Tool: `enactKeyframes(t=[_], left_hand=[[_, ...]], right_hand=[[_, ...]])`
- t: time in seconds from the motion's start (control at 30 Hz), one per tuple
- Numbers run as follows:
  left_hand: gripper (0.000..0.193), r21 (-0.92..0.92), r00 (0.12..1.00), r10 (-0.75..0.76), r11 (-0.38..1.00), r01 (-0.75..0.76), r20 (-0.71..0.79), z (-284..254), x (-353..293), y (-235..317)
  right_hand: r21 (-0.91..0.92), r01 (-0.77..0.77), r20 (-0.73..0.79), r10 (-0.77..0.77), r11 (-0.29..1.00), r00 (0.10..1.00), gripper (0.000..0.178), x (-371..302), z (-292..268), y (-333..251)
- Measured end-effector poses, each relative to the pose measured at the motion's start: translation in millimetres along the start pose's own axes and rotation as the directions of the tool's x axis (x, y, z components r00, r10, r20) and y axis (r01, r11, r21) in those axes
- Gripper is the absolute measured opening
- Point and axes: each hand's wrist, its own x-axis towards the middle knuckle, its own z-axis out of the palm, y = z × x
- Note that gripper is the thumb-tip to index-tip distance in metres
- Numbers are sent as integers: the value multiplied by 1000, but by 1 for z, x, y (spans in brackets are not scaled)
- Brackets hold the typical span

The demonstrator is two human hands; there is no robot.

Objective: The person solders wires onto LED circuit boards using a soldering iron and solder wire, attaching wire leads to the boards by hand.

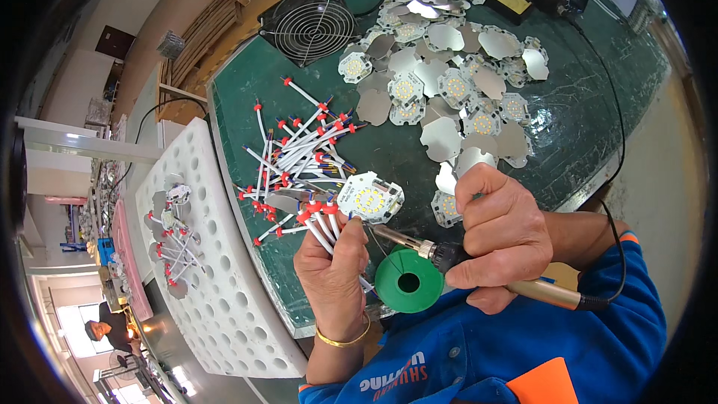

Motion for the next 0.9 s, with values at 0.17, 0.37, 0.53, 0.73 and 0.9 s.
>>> enactKeyframes(t=[0.17, 0.37, 0.53, 0.73, 0.9], left_hand=[[6, -32, 1000, -18, 999, 18, -4, -2, -2, 3], [5, -111, 999, -49, 993, 47, -19, 1, 0, 2], [5, -168, 994, -107, 980, 104, -9, 1, 2, 4], [4, -171, 993, -119, 978, 118, 1, 0, 2, 1], [4, -122, 996, -89, 988, 90, 13, 0, -1, 2]], right_hand=[[-33, 28, 10, -27, 999, 1000, 12, 4, 3, -2], [-116, 57, 60, -51, 992, 997, 10, 2, 6, -5], [-261, 165, 158, -127, 951, 979, 11, -4, 13, -6], [-85, 38, 35, -35, 996, 999, 13, -6, 8, -2], [-17, 91, -50, -92, 996, 995, 15, -5, 4, 0]])
